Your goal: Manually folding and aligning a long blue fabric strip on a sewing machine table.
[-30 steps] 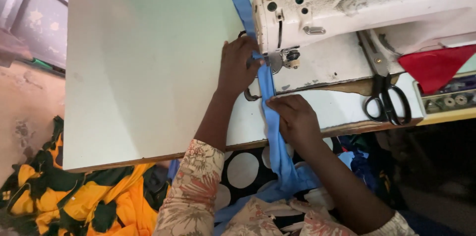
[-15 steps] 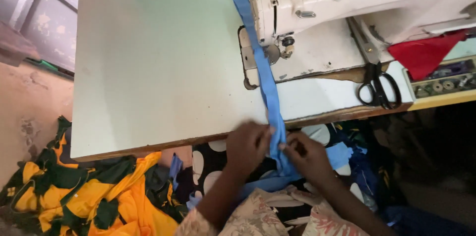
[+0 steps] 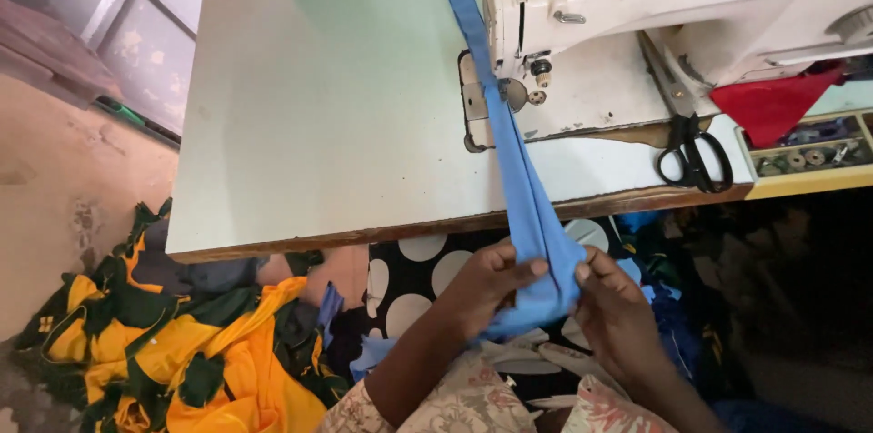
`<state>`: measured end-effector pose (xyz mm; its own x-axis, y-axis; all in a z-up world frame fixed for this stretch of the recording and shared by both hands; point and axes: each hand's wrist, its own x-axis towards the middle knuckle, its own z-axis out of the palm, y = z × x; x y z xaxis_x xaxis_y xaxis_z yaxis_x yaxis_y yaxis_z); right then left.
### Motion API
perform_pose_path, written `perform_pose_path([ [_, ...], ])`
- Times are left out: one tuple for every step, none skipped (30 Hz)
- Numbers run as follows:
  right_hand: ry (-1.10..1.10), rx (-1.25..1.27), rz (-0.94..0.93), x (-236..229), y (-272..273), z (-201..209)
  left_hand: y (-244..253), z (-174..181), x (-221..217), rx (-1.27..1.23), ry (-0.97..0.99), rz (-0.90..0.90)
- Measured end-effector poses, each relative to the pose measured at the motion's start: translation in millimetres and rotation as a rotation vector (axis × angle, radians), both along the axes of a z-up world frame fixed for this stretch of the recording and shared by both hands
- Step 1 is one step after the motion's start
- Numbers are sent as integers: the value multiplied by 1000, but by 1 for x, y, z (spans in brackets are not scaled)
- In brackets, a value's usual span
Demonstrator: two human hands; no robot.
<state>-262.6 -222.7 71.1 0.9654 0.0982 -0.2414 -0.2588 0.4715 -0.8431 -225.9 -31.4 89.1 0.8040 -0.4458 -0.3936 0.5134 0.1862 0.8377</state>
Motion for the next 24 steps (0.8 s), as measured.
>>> perform_pose_path([
  [172, 73, 13, -3, -1, 0, -3, -9, -1, -47, 24, -11],
  [345, 147, 28, -7, -3, 0, -6, -19, -3, -95, 50, -23],
  [343, 146, 26, -6, -5, -10, -9, -22, -5, -96, 47, -25],
  [410, 198, 67, -6, -6, -21, -11, -26, -8, -127, 15, -3],
  [476, 251, 108, -5, -7, -32, -12, -30, -10, -157, -17, 20],
  [481, 251, 111, -4, -7, -40, -14, -29, -12, -157, -13, 24],
  [411, 134, 177, -3, -7, -48, -14, -28, -14, -124, -18, 20],
  [332, 17, 244, 1, -5, -57, -14, -27, -13, -90, -30, 19],
  [331, 17, 249, 5, -3, -64, -11, -35, -13, -89, -32, 24],
  [213, -157, 340, 7, -4, -70, -10, -44, -14, -6, -65, 13],
  [93, -331, 428, 10, -4, -76, -9, -52, -14, 76, -97, 2],
  [92, -331, 425, 13, -6, -79, -7, -54, -13, 76, -98, 1],
  [-33, -505, 508, 15, -7, -82, -5, -56, -13, 146, -100, 11],
  [-159, -675, 588, 18, -7, -85, -1, -58, -13, 220, -100, 22],
  [-159, -671, 588, 22, -8, -82, 0, -60, -12, 223, -99, 21],
  [-377, -980, 414, 25, -8, -78, 2, -63, -13, 218, -108, 21],
  [-596, -1277, 219, 28, -9, -76, 4, -65, -14, 213, -117, 21],
  [-594, -1276, 221, 33, -9, -78, 5, -64, -13, 213, -113, 22],
  [-813, -1260, 192, 38, -9, -81, 5, -63, -13, 191, -121, 28],
  [-1028, -1236, 159, 41, -10, -84, 5, -62, -13, 168, -128, 31],
  [-1023, -1236, 160, 38, -7, -89, 6, -61, -14, 168, -124, 29],
  [-1088, -1191, 143, 38, -5, -94, 7, -60, -12, 161, -125, 13],
  [-1153, -1144, 126, 38, -3, -98, 7, -58, -10, 154, -125, -3],
  [-1156, -1141, 125, 44, -4, -114, 12, -48, -4, 156, -127, -1],
])
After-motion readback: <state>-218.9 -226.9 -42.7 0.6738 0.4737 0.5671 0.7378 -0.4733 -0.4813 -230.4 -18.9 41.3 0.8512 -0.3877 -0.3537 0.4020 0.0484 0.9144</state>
